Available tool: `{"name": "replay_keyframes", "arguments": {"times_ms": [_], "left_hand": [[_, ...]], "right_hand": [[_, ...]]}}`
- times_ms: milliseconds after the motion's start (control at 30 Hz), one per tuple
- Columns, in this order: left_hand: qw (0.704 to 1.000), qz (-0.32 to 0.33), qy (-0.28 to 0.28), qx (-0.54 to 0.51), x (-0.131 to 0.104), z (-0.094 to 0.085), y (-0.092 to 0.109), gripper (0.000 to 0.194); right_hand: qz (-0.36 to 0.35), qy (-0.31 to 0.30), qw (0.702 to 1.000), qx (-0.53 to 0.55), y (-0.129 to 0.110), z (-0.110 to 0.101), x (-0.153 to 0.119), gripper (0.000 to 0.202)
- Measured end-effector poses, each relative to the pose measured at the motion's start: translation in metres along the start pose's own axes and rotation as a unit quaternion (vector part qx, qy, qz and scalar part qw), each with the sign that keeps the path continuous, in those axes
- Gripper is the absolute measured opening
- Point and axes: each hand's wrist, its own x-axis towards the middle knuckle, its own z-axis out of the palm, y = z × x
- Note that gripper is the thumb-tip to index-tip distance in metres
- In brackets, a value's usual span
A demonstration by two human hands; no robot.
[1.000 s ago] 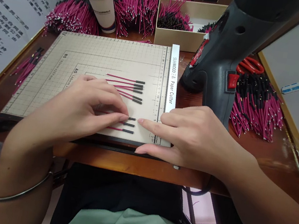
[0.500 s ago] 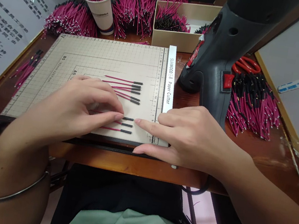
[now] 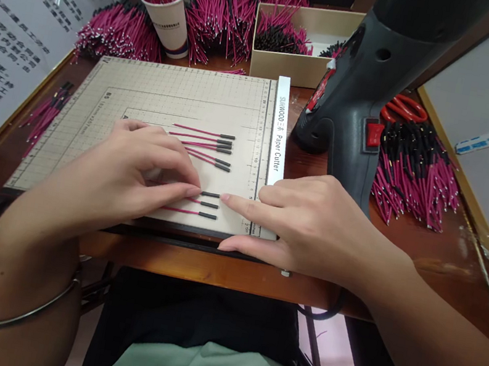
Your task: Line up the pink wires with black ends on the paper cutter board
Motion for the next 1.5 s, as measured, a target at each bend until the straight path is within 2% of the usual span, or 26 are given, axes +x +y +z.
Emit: {"name": "replay_keyframes", "arguments": {"times_ms": [133, 367, 1033, 1500], "left_hand": [[1.0, -0.013, -0.013, -0.005, 0.0012, -0.0005, 0.001, 0.021], [1.0, 0.004, 0.003, 0.003, -0.0013, 0.0012, -0.0009, 0.022], [1.0, 0.0, -0.004, -0.002, 0.0009, 0.0027, 0.0004, 0.02], [0.999, 0.013, 0.022, 0.025, -0.0018, -0.0007, -0.0003, 0.021]], "right_hand": [[0.0, -0.005, 1.0, 0.001, -0.0002, 0.0001, 0.0, 0.049], [0.003, -0.015, 1.0, 0.001, 0.0005, -0.0006, 0.0012, 0.052], [0.005, -0.02, 1.0, 0.003, 0.0007, -0.001, 0.0011, 0.05], [0.004, -0.005, 1.0, 0.002, 0.0003, -0.0004, 0.0014, 0.051]]}}
